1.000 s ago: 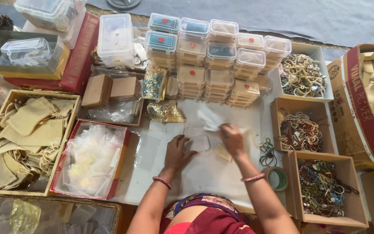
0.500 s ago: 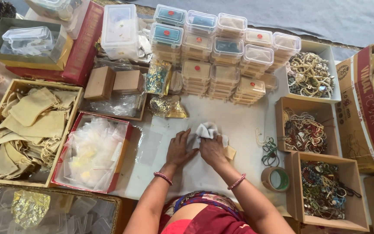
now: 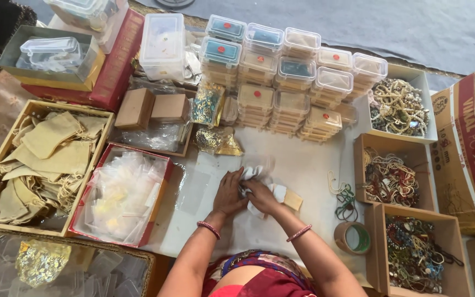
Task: The person cleans a silver chain using a white cloth on a table filled with boxes of jewelry and packaging materials. They wipe the chain, place it into a small beige pouch, and then pick up a plastic container to continue working.
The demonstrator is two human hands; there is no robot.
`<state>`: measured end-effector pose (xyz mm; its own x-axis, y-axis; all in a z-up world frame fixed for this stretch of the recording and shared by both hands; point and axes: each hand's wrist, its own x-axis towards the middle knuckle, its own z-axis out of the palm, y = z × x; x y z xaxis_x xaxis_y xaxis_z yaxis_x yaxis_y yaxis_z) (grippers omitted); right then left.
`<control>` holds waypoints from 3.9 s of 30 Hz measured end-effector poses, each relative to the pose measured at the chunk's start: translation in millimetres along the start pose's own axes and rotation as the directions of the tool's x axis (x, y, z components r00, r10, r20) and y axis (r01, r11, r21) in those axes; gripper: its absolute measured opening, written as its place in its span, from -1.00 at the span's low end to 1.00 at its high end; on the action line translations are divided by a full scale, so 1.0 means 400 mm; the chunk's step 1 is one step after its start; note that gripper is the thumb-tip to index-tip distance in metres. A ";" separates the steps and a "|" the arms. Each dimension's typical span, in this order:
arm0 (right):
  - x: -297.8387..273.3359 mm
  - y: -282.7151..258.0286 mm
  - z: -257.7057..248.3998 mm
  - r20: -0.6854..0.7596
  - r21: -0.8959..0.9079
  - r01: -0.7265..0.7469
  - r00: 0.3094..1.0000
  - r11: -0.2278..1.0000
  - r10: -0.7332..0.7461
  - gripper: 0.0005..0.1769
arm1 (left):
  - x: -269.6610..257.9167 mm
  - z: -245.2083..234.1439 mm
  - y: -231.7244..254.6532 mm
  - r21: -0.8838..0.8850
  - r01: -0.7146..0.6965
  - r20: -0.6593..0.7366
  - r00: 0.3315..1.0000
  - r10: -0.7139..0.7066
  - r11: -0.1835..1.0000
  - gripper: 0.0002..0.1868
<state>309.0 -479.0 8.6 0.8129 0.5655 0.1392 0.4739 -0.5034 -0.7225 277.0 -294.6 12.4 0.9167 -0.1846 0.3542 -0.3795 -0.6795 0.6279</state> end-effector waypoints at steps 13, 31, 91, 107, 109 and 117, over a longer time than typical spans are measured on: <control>0.021 -0.067 0.019 0.006 -0.760 -0.285 0.895 0.584 0.445 -0.68 | -0.012 -0.001 0.013 0.048 0.081 0.072 0.994 -0.084 0.996 0.15; -0.026 -0.124 -0.017 -0.068 -0.701 -0.119 0.993 0.703 0.100 -0.57 | 0.004 -0.005 0.039 0.181 0.120 0.033 0.991 -0.128 0.976 0.13; 0.160 -0.031 -0.090 -0.008 -0.397 -0.067 0.998 0.916 0.069 -0.50 | 0.026 -0.060 0.070 0.145 0.069 0.126 0.988 -0.088 0.987 -0.03; 0.125 -0.009 -0.092 -0.085 -0.578 -0.158 0.987 0.801 0.133 -0.68 | 0.037 -0.087 0.104 0.190 0.057 0.229 0.968 -0.101 0.980 -0.05; 0.126 -0.014 -0.055 -0.171 -0.469 0.025 0.978 0.883 -0.119 -0.63 | 0.049 -0.087 0.105 0.193 0.080 0.240 0.963 -0.126 0.978 0.00; 0.110 -0.054 -0.094 -0.154 -0.757 -0.286 0.952 0.587 0.265 -0.67 | 0.037 -0.062 0.084 0.181 0.097 0.210 0.968 -0.135 0.979 0.00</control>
<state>347.2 -467.8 55.9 0.9514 0.3046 0.0455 0.3025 -0.9519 0.0486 274.7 -302.5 55.7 0.9652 -0.2360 0.1126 -0.2595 -0.8117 0.5233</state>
